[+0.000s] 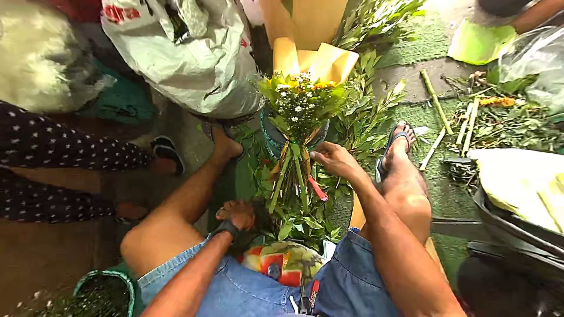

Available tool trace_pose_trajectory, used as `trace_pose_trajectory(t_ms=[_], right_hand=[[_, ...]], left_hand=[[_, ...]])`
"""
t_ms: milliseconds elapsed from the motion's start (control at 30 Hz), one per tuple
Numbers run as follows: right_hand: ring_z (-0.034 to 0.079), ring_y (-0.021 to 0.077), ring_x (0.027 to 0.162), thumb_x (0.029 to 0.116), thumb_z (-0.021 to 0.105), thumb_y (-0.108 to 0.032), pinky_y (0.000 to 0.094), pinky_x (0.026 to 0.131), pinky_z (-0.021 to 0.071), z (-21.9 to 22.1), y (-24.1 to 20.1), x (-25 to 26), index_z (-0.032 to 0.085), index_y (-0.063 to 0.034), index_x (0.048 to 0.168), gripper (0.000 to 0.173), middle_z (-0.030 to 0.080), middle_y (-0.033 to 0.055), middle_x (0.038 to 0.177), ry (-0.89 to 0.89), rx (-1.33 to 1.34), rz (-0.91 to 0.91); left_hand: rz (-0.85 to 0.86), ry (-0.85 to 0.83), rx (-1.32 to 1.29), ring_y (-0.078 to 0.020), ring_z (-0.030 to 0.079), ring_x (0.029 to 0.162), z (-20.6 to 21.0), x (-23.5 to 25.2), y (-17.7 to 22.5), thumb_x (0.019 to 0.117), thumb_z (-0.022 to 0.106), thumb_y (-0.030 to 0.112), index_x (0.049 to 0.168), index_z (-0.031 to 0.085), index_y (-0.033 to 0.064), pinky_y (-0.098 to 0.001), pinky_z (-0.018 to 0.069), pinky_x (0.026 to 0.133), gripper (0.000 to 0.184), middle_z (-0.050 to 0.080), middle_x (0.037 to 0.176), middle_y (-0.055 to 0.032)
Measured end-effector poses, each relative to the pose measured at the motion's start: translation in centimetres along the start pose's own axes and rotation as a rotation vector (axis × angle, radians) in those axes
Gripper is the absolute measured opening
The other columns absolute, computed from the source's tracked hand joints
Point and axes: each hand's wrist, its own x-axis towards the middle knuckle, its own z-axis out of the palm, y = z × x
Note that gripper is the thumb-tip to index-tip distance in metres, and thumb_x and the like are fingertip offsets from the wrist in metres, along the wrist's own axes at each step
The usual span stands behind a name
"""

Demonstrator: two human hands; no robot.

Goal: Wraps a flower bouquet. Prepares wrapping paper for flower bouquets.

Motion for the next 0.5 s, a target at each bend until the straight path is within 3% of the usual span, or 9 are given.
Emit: trace_pose_trajectory(t_ms=[33, 133, 200, 233, 300, 333, 433, 500], right_hand=[[0.072, 0.0260, 0.096, 0.1027, 0.060, -0.044, 0.0572, 0.088, 0.0566, 0.3, 0.0, 0.2, 0.070, -0.0140, 0.120, 0.036, 0.074, 0.0088, 0.105, -0.008, 0.000, -0.010], [0.071, 0.0308, 0.094, 0.1047, 0.057, -0.039, 0.0608, 0.084, 0.0557, 0.8, -0.1, 0.1, 0.071, -0.0136, 0.116, 0.031, 0.073, 0.0116, 0.102, 0.048, -0.036, 0.004], [0.071, 0.0327, 0.093, 0.1054, 0.055, -0.038, 0.0617, 0.083, 0.0551, 0.8, -0.2, -0.2, 0.071, -0.0129, 0.114, 0.030, 0.073, 0.0126, 0.100, 0.096, -0.038, -0.008], [0.071, 0.0326, 0.092, 0.1052, 0.056, -0.037, 0.0616, 0.081, 0.0550, 0.7, -0.3, -0.3, 0.071, -0.0130, 0.113, 0.029, 0.073, 0.0123, 0.098, 0.123, -0.033, -0.021], [0.071, 0.0320, 0.090, 0.1045, 0.057, -0.036, 0.0620, 0.080, 0.0541, 0.5, -0.6, -0.5, 0.072, -0.0137, 0.109, 0.027, 0.073, 0.0114, 0.096, 0.162, -0.020, -0.042], [0.070, 0.0321, 0.089, 0.1040, 0.057, -0.035, 0.0624, 0.079, 0.0537, 0.5, -0.7, -0.6, 0.073, -0.0140, 0.107, 0.026, 0.073, 0.0114, 0.095, 0.170, -0.015, -0.048], [0.070, 0.0318, 0.088, 0.1029, 0.058, -0.034, 0.0619, 0.077, 0.0539, 0.6, -0.9, -0.5, 0.074, -0.0146, 0.104, 0.025, 0.073, 0.0108, 0.094, 0.172, 0.003, -0.047], [0.070, 0.0299, 0.085, 0.1025, 0.059, -0.034, 0.0605, 0.075, 0.0537, 0.8, -0.8, -0.2, 0.073, -0.0158, 0.101, 0.023, 0.073, 0.0090, 0.091, 0.183, -0.005, -0.050]], left_hand=[[-0.007, 0.011, -0.044, -0.0555, 0.038, 0.139, -1.4, -0.8, -0.7, 0.0971, 0.063, 0.040, 0.154, 0.038, 0.0002, -0.0739, 0.0373, 0.104, 0.074, 0.042, 0.148, -0.0373], [0.080, 0.104, -0.274, -0.0473, 0.061, 0.119, -5.4, -3.0, -2.9, 0.0965, 0.066, 0.031, 0.144, 0.049, 0.0019, -0.0674, 0.0481, 0.098, 0.059, 0.062, 0.128, -0.0305], [0.216, 0.180, -0.480, -0.0406, 0.066, 0.108, -7.6, -5.0, -3.5, 0.0913, 0.072, 0.021, 0.142, 0.053, 0.0046, -0.0625, 0.0512, 0.094, 0.057, 0.066, 0.119, -0.0254], [0.311, 0.199, -0.589, -0.0327, 0.067, 0.096, -8.3, -6.0, -3.2, 0.0878, 0.075, 0.020, 0.141, 0.053, 0.0063, -0.0547, 0.0552, 0.085, 0.059, 0.068, 0.112, -0.0197], [0.504, 0.083, -0.858, -0.0184, 0.068, 0.076, -9.4, -8.4, -1.1, 0.0863, 0.074, 0.019, 0.139, 0.053, 0.0075, -0.0358, 0.0591, 0.066, 0.058, 0.070, 0.097, -0.0085], [0.572, -0.037, -0.978, -0.0175, 0.069, 0.073, -9.8, -9.4, 0.3, 0.0870, 0.072, 0.019, 0.137, 0.054, 0.0066, -0.0324, 0.0590, 0.062, 0.055, 0.071, 0.093, -0.0077], [0.672, -0.372, -1.140, -0.0170, 0.068, 0.067, -10.4, -9.3, 4.2, 0.0916, 0.066, 0.020, 0.133, 0.057, 0.0020, -0.0294, 0.0580, 0.059, 0.046, 0.071, 0.084, -0.0100], [0.661, -0.435, -1.158, -0.0166, 0.067, 0.063, -10.5, -7.9, 5.8, 0.0934, 0.063, 0.019, 0.129, 0.060, -0.0006, -0.0295, 0.0586, 0.059, 0.041, 0.069, 0.078, -0.0098]])
